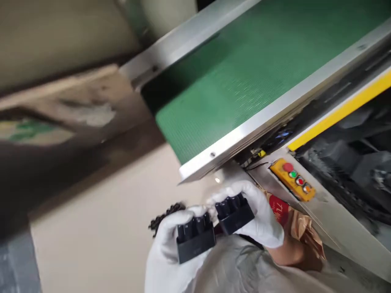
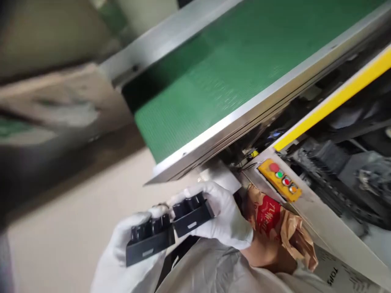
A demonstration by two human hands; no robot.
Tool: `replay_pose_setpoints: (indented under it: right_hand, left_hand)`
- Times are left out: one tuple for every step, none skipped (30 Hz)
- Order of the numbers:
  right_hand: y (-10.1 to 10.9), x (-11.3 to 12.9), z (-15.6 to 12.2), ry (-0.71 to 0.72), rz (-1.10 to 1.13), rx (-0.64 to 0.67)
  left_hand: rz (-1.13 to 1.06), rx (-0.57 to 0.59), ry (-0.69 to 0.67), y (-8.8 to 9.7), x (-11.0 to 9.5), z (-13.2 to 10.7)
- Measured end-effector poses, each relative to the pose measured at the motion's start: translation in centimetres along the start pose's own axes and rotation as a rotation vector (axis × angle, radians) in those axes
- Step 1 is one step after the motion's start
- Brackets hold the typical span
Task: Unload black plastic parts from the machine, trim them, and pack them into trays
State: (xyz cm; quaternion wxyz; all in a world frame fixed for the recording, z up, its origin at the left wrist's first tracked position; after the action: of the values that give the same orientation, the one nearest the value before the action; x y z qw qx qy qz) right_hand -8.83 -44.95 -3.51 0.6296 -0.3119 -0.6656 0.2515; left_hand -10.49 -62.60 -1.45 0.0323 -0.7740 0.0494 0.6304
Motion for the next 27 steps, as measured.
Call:
replay_pose_setpoints:
  right_hand:
    - [-0.5, -3.5, -0.1, -0.038, 0.030, 0.033]
    - [-0.6, -6.7, -0.4, -0.066, 0.040, 0.045]
    - [-0.5, -9.7, -0.9, -0.084, 0.036, 0.047]
    - [-0.2, -12.3, -1.7, -0.091, 0.021, 0.047]
    - [0.0, -14.4, -2.7, -0.081, 0.006, 0.051]
    - [0.3, -16.0, -3.8, -0.058, -0.007, 0.057]
    - [0.5, -17.2, -5.1, -0.032, -0.018, 0.058]
    - [0.6, -18.2, -6.5, -0.013, -0.029, 0.051]
    - [0.8, -18.8, -8.0, -0.001, -0.041, 0.034]
    - [0.9, -19.3, -9.5, 0.005, -0.056, 0.012]
    - [1.0, -19.7, -10.9, 0.006, -0.072, -0.006]
    - [1.0, -19.9, -12.3, 0.006, -0.089, -0.014]
    - [1.0, -20.0, -13.5, 0.011, -0.102, -0.012]
    - [0.9, -20.1, -14.6, 0.018, -0.110, -0.001]
    - [0.8, -20.1, -15.6, 0.027, -0.115, 0.011]
    - [0.7, -20.0, -16.4, 0.035, -0.118, 0.020]
    - [0.7, -19.9, -17.1, 0.042, -0.119, 0.027]
    - [0.7, -19.7, -17.6, 0.045, -0.121, 0.034]
    - [0.8, -19.6, -18.1, 0.047, -0.123, 0.041]
    - [0.9, -19.4, -18.5, 0.049, -0.128, 0.045]
    - [1.0, -19.3, -18.7, 0.049, -0.137, 0.046]
    - [1.1, -19.2, -18.9, 0.046, -0.148, 0.045]
    - [1.3, -19.1, -19.0, 0.040, -0.158, 0.041]
    - [1.5, -19.1, -19.0, 0.034, -0.166, 0.036]
    - [1.7, -19.1, -18.9, 0.027, -0.172, 0.030]
    - [1.9, -19.1, -18.8, 0.024, -0.179, 0.023]
    - [2.1, -19.1, -18.5, 0.026, -0.192, 0.014]
  left_hand:
    - [-0.087, -0.040, 0.038, 1.4, 2.9, -0.6]
    - [-0.166, -0.074, 0.053, 2.8, 5.5, -1.2]
    - [-0.232, -0.101, 0.054, 4.1, 7.8, -1.8]
    - [-0.283, -0.125, 0.045, 5.3, 9.9, -2.5]
    - [-0.324, -0.141, 0.036, 6.3, 11.7, -3.4]
    - [-0.363, -0.149, 0.029, 7.2, 13.2, -4.5]
    - [-0.398, -0.148, 0.028, 7.8, 14.6, -5.7]
    - [-0.428, -0.147, 0.034, 8.3, 15.8, -7.0]
    - [-0.452, -0.142, 0.046, 8.5, 16.8, -8.4]
    - [-0.472, -0.135, 0.059, 8.7, 17.6, -9.7]
    - [-0.489, -0.125, 0.072, 8.7, 18.3, -11.0]
    - [-0.507, -0.112, 0.081, 8.7, 18.9, -12.3]
    - [-0.526, -0.098, 0.087, 8.6, 19.3, -13.4]
    - [-0.547, -0.085, 0.090, 8.6, 19.7, -14.4]
    - [-0.565, -0.075, 0.088, 8.5, 20.0, -15.2]
    - [-0.576, -0.067, 0.086, 8.5, 20.2, -16.0]
    - [-0.581, -0.060, 0.084, 8.4, 20.4, -16.6]
    - [-0.580, -0.053, 0.081, 8.3, 20.5, -17.2]
    - [-0.578, -0.048, 0.077, 8.1, 20.5, -17.7]
    - [-0.577, -0.043, 0.070, 8.0, 20.6, -18.1]
    - [-0.579, -0.040, 0.061, 7.8, 20.5, -18.4]
    - [-0.580, -0.040, 0.053, 7.6, 20.5, -18.7]
    - [-0.576, -0.043, 0.048, 7.5, 20.6, -18.9]
    - [-0.564, -0.048, 0.046, 7.3, 20.6, -19.0]
    - [-0.546, -0.055, 0.047, 7.3, 20.7, -19.0]
    - [-0.528, -0.067, 0.044, 7.3, 20.7, -18.9]
    - [-0.510, -0.084, 0.036, 7.3, 20.7, -18.7]
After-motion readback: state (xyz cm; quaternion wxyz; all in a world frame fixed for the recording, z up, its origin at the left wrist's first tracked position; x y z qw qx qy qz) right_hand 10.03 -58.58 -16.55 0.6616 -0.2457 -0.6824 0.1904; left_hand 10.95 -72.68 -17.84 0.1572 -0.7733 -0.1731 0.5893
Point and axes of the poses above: each hand's wrist, its own z-axis towards the middle knuckle, its own y-axis out of the back of the hand, x = y × z, the point moved 7 cm from there along z, towards the middle knuckle, and after that the axes turned 8 degrees about z, right-handed, at the moved point
